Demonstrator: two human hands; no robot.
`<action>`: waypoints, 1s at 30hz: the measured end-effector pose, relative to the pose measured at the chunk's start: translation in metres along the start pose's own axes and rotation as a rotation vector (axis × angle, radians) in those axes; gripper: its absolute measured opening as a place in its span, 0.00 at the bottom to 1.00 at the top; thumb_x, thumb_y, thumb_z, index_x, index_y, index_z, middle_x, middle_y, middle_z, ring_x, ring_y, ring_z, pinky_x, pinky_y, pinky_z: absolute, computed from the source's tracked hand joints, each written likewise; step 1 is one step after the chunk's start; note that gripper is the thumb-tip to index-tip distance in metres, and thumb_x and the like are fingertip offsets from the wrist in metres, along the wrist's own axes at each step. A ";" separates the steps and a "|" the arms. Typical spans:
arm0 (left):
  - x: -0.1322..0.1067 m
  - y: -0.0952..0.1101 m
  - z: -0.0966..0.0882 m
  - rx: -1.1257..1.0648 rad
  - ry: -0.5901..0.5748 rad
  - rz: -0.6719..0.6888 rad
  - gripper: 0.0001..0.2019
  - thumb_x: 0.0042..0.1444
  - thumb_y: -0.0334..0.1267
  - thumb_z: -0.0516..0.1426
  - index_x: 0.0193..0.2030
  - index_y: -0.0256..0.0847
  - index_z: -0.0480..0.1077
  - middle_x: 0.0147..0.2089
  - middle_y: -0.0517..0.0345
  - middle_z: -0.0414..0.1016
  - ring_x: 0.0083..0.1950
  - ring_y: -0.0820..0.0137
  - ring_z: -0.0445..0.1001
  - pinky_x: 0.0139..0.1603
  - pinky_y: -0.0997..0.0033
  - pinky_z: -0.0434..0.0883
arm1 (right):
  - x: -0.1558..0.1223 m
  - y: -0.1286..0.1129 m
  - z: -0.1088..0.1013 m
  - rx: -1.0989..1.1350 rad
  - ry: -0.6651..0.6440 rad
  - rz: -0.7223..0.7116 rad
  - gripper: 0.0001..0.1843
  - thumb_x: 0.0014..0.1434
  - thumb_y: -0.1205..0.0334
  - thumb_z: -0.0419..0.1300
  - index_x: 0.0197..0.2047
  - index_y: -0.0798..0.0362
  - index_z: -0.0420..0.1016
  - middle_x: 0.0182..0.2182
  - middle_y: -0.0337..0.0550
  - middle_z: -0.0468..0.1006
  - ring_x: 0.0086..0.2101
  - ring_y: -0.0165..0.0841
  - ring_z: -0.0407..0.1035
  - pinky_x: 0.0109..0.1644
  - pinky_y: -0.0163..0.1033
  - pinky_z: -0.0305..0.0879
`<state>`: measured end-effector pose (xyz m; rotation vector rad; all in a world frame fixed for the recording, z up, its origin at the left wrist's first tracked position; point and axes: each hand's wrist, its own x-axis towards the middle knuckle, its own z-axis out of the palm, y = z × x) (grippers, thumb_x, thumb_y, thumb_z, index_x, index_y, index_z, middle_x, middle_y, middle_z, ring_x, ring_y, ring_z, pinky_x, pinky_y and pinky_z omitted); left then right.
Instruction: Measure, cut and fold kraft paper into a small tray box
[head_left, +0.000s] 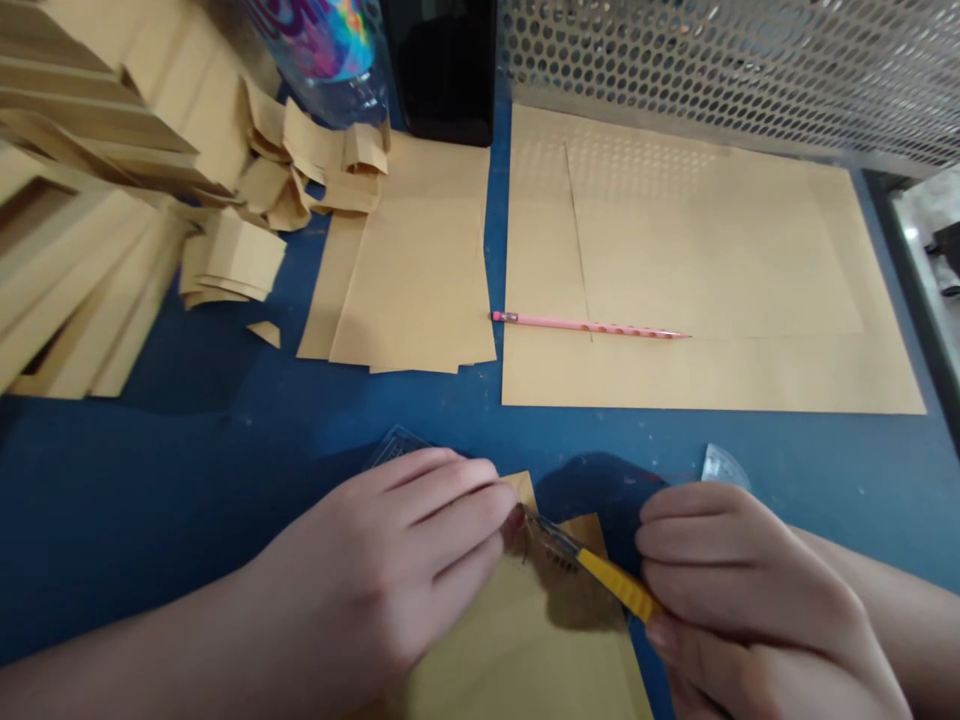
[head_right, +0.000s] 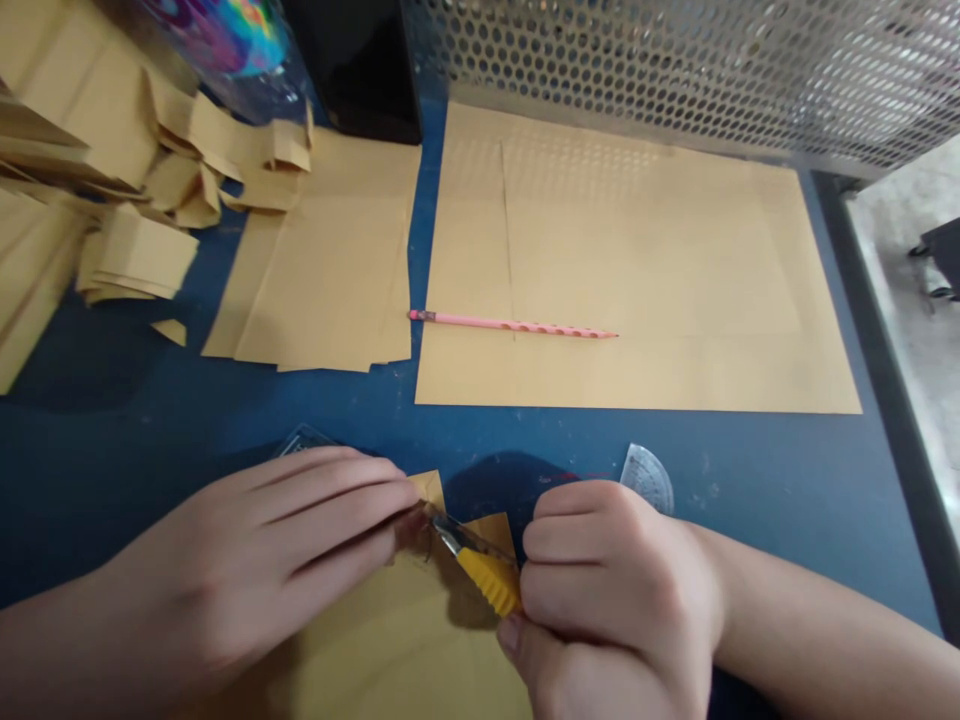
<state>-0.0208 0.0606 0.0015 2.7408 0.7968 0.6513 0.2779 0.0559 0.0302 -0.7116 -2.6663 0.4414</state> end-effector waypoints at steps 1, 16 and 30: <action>0.000 0.000 0.000 -0.004 -0.001 0.001 0.16 0.73 0.26 0.49 0.43 0.32 0.79 0.50 0.48 0.82 0.51 0.60 0.77 0.55 0.57 0.76 | 0.003 -0.001 -0.003 0.067 -0.025 0.056 0.19 0.70 0.76 0.50 0.29 0.48 0.65 0.25 0.37 0.69 0.30 0.33 0.69 0.47 0.46 0.77; 0.001 0.000 -0.001 -0.011 0.008 -0.007 0.19 0.74 0.27 0.47 0.46 0.32 0.81 0.43 0.49 0.83 0.50 0.59 0.79 0.51 0.56 0.78 | 0.016 -0.005 -0.023 0.189 -0.073 0.239 0.18 0.71 0.71 0.52 0.29 0.47 0.69 0.24 0.37 0.69 0.28 0.33 0.70 0.43 0.43 0.77; -0.007 0.005 -0.005 0.078 -0.067 0.045 0.18 0.74 0.27 0.47 0.56 0.33 0.78 0.58 0.52 0.82 0.54 0.59 0.77 0.57 0.53 0.72 | 0.034 0.030 -0.011 0.166 0.247 -0.120 0.09 0.60 0.73 0.58 0.43 0.54 0.74 0.23 0.39 0.77 0.26 0.33 0.76 0.36 0.43 0.81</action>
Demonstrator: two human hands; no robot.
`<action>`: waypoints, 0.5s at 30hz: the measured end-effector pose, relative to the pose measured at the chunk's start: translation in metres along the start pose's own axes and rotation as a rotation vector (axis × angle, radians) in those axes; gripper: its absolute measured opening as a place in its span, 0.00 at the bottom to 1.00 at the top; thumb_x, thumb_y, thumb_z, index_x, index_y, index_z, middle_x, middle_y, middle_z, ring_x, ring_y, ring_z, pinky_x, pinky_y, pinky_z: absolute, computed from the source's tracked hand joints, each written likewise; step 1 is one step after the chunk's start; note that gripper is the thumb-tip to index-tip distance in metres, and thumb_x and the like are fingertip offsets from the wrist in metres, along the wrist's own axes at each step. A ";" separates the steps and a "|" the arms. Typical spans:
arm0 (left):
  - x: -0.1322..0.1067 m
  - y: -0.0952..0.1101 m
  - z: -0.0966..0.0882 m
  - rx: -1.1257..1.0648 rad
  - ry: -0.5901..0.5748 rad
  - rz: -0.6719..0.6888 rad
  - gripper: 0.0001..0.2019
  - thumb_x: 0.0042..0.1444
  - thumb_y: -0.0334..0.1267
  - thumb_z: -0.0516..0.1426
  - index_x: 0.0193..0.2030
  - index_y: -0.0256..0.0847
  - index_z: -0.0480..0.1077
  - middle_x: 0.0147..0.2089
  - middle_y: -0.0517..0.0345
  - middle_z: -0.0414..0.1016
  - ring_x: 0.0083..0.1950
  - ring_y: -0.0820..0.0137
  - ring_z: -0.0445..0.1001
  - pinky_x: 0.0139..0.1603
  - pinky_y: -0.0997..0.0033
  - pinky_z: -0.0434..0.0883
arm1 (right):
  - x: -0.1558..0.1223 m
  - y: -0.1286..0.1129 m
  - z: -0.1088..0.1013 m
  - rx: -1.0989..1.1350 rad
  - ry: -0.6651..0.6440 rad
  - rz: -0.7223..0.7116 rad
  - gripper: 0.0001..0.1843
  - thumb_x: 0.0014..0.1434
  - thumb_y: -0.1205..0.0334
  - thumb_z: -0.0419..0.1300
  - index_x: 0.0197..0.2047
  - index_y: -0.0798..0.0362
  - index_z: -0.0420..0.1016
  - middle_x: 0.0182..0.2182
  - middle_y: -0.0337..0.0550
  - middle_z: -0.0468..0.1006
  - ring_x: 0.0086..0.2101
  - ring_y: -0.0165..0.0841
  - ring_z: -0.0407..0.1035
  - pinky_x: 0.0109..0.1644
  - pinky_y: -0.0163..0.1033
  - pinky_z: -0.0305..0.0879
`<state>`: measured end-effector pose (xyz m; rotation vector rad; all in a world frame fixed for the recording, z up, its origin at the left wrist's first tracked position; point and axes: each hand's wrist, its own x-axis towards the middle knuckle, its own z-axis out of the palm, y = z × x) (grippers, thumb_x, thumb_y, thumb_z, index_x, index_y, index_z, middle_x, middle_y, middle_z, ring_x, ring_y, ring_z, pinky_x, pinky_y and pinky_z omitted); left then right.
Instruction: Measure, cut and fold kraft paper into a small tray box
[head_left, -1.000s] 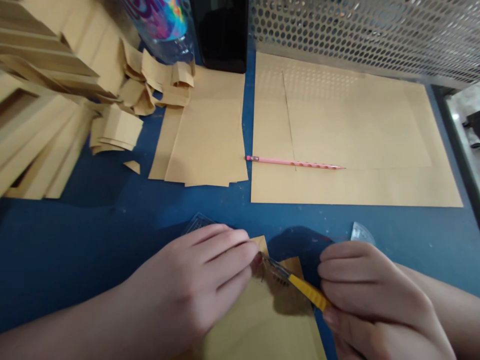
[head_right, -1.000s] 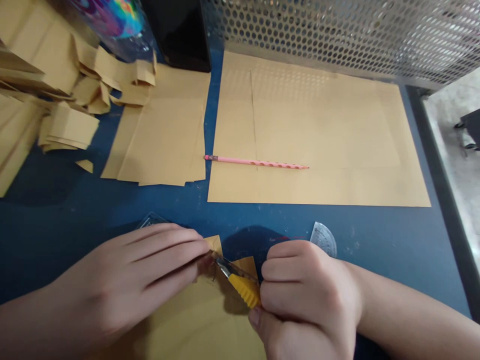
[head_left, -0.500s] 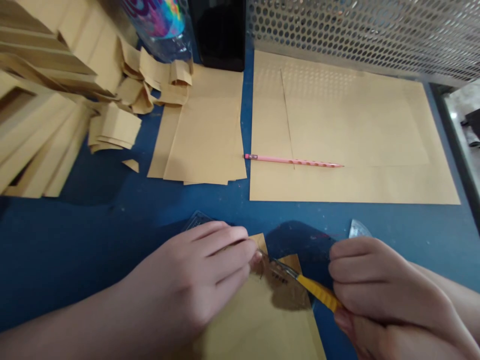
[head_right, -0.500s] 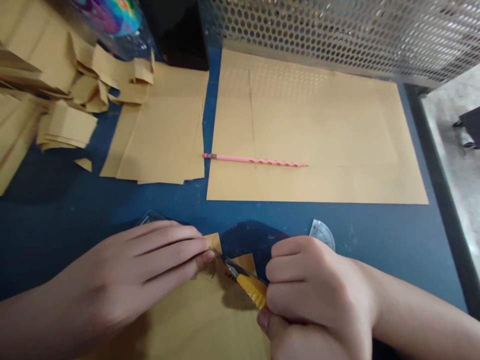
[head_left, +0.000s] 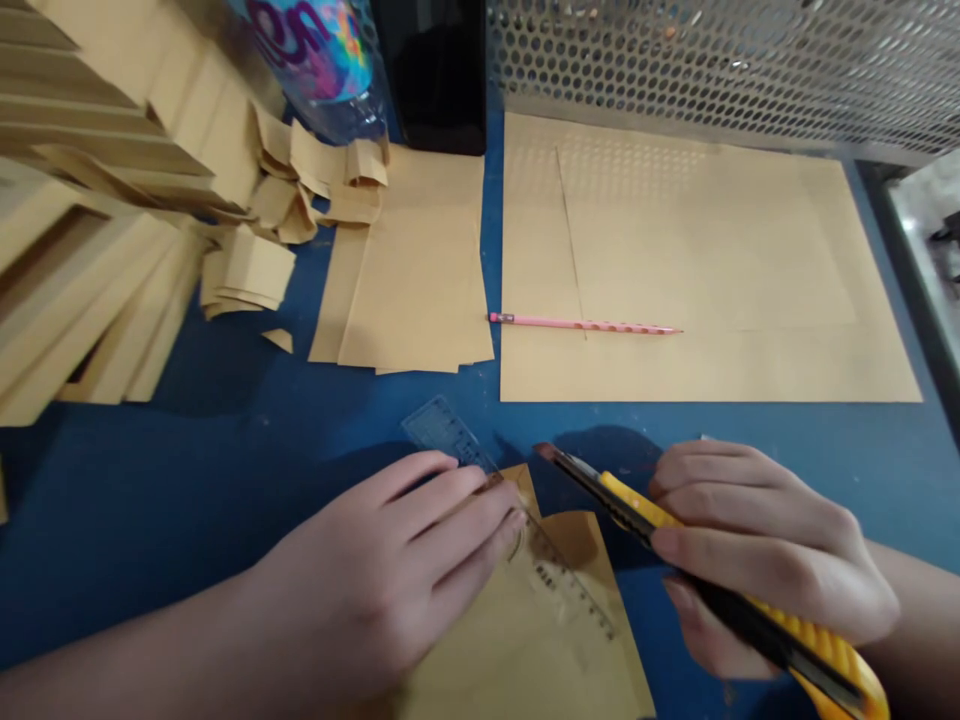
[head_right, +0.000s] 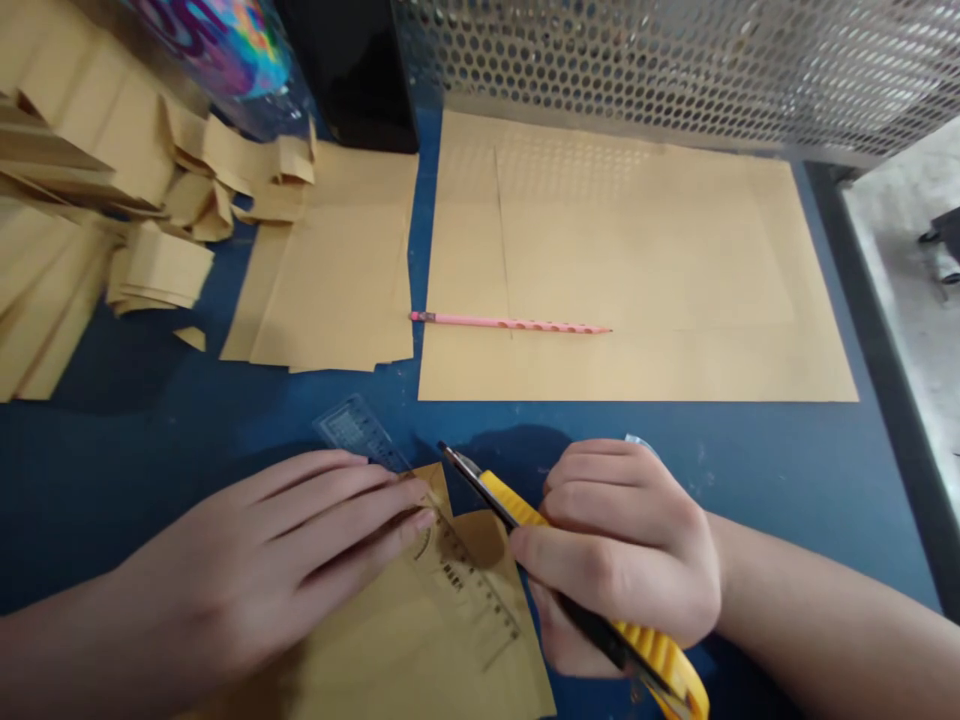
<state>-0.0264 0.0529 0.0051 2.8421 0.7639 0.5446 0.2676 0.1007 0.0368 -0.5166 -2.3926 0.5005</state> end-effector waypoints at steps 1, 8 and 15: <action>-0.003 0.001 0.001 -0.012 0.000 -0.020 0.18 0.74 0.27 0.47 0.58 0.33 0.77 0.59 0.52 0.81 0.57 0.58 0.76 0.61 0.52 0.71 | 0.000 0.000 0.002 -0.015 0.009 0.008 0.09 0.60 0.73 0.58 0.43 0.54 0.74 0.23 0.39 0.77 0.26 0.33 0.76 0.36 0.42 0.81; -0.017 -0.001 0.011 -0.088 -0.001 -0.089 0.22 0.73 0.24 0.44 0.63 0.35 0.74 0.65 0.49 0.76 0.71 0.58 0.67 0.78 0.50 0.58 | 0.006 -0.017 -0.006 -0.107 -0.030 0.053 0.10 0.60 0.74 0.66 0.42 0.55 0.73 0.25 0.38 0.80 0.27 0.32 0.78 0.38 0.40 0.81; -0.016 -0.006 0.011 -0.190 0.044 -0.121 0.22 0.74 0.25 0.43 0.61 0.38 0.75 0.66 0.50 0.76 0.73 0.63 0.67 0.80 0.54 0.58 | 0.023 -0.076 0.019 -0.223 0.288 0.528 0.16 0.60 0.80 0.59 0.32 0.47 0.67 0.17 0.31 0.68 0.23 0.33 0.76 0.34 0.39 0.78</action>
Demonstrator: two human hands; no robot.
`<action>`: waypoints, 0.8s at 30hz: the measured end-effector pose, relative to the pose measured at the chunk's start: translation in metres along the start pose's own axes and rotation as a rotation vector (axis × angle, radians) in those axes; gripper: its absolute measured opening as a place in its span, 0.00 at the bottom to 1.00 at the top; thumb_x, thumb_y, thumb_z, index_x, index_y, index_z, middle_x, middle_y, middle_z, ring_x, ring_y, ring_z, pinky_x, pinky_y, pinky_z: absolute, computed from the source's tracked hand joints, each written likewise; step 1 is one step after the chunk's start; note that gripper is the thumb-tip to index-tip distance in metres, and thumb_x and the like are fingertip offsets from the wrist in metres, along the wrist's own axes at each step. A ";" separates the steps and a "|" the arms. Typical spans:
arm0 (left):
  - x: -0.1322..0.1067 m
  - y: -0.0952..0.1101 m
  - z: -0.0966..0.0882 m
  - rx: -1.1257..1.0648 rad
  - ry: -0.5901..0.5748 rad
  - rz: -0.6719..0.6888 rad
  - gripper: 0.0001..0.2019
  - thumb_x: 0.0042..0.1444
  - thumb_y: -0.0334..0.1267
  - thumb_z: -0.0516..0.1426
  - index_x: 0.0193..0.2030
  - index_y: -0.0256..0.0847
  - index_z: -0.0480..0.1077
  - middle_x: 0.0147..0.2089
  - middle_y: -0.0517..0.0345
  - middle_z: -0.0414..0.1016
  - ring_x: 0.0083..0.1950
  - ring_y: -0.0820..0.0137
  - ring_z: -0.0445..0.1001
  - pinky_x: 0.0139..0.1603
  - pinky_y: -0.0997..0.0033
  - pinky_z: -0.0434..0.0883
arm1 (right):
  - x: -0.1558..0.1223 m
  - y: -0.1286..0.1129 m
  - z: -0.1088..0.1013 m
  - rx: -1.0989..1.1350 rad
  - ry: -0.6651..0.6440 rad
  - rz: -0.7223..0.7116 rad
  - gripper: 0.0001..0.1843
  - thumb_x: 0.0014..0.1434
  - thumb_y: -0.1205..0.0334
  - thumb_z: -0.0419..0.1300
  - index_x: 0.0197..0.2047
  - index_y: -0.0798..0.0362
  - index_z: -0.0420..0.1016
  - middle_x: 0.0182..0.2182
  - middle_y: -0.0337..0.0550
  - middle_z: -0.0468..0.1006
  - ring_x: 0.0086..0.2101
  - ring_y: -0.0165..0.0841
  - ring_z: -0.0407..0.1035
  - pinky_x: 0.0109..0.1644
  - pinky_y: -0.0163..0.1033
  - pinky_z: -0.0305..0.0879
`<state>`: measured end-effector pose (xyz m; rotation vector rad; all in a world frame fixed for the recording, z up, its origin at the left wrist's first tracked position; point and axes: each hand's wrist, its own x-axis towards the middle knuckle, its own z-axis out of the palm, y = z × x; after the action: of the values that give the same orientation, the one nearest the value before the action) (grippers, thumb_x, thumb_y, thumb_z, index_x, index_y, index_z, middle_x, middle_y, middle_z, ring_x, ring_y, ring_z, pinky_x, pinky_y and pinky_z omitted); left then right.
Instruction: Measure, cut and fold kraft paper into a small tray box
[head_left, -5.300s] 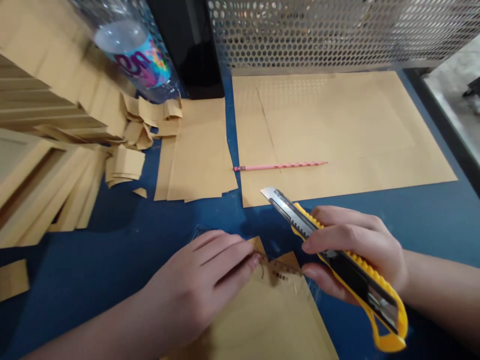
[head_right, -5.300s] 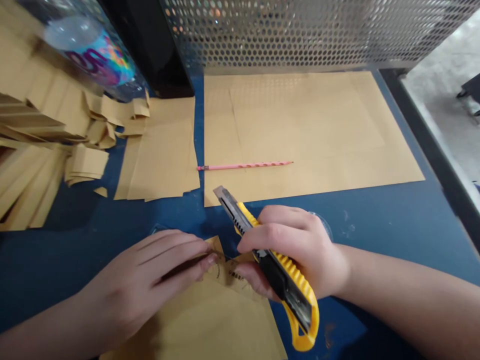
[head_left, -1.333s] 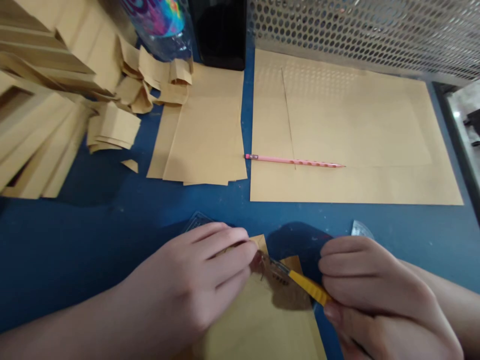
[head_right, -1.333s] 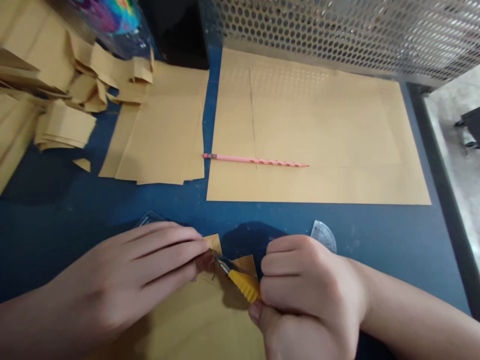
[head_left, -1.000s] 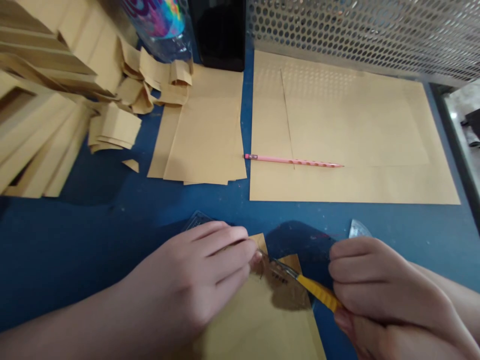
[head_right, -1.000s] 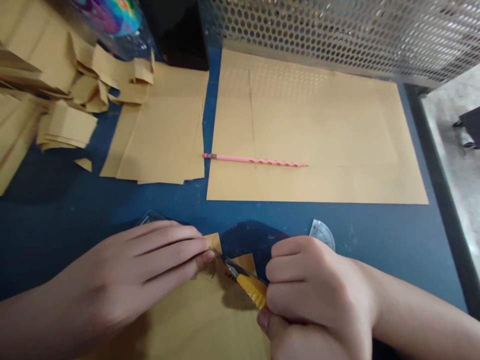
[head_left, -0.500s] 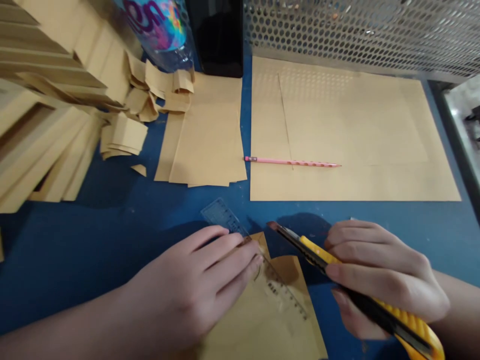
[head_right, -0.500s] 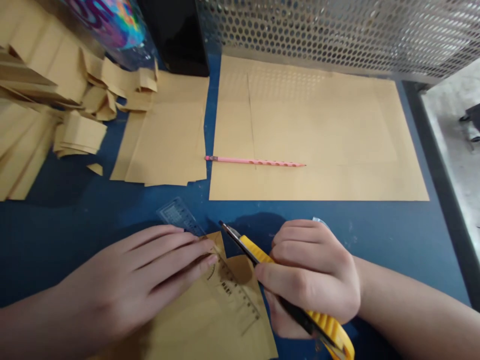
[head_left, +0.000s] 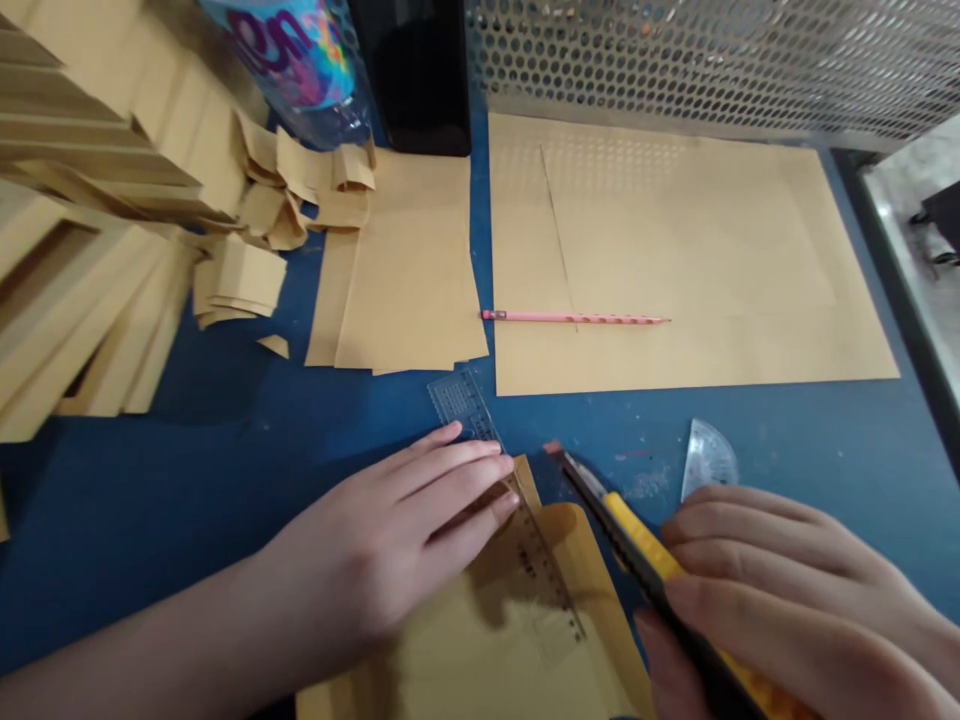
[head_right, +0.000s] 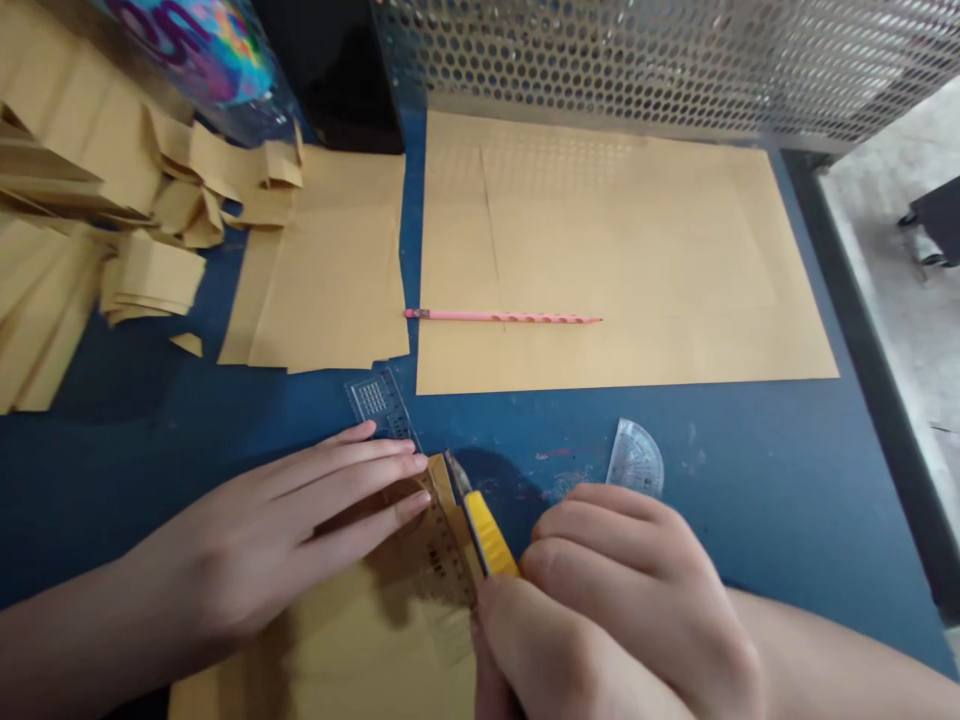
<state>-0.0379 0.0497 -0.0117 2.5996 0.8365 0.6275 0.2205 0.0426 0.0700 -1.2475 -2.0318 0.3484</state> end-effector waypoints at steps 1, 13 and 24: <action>-0.001 0.000 0.000 -0.009 0.010 -0.005 0.22 0.74 0.26 0.43 0.62 0.38 0.75 0.66 0.51 0.76 0.73 0.64 0.67 0.81 0.54 0.57 | -0.006 -0.002 0.005 0.028 0.031 0.004 0.15 0.60 0.79 0.58 0.32 0.48 0.66 0.17 0.31 0.68 0.21 0.32 0.73 0.33 0.40 0.78; 0.002 -0.002 0.000 -0.101 0.045 -0.038 0.19 0.76 0.30 0.46 0.58 0.39 0.77 0.63 0.51 0.79 0.71 0.67 0.70 0.81 0.55 0.58 | -0.008 0.010 0.016 0.084 -0.082 -0.131 0.16 0.47 0.81 0.59 0.27 0.49 0.63 0.17 0.31 0.71 0.23 0.30 0.76 0.34 0.35 0.80; 0.007 0.003 -0.001 -0.073 0.062 -0.052 0.22 0.79 0.31 0.41 0.56 0.40 0.76 0.62 0.57 0.79 0.71 0.72 0.70 0.81 0.61 0.56 | -0.036 0.003 0.016 -0.059 -0.065 0.015 0.12 0.63 0.66 0.66 0.30 0.49 0.69 0.20 0.34 0.75 0.29 0.35 0.81 0.43 0.43 0.83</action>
<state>-0.0322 0.0519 -0.0080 2.4962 0.8806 0.7131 0.2214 0.0154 0.0408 -1.3031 -2.1025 0.3427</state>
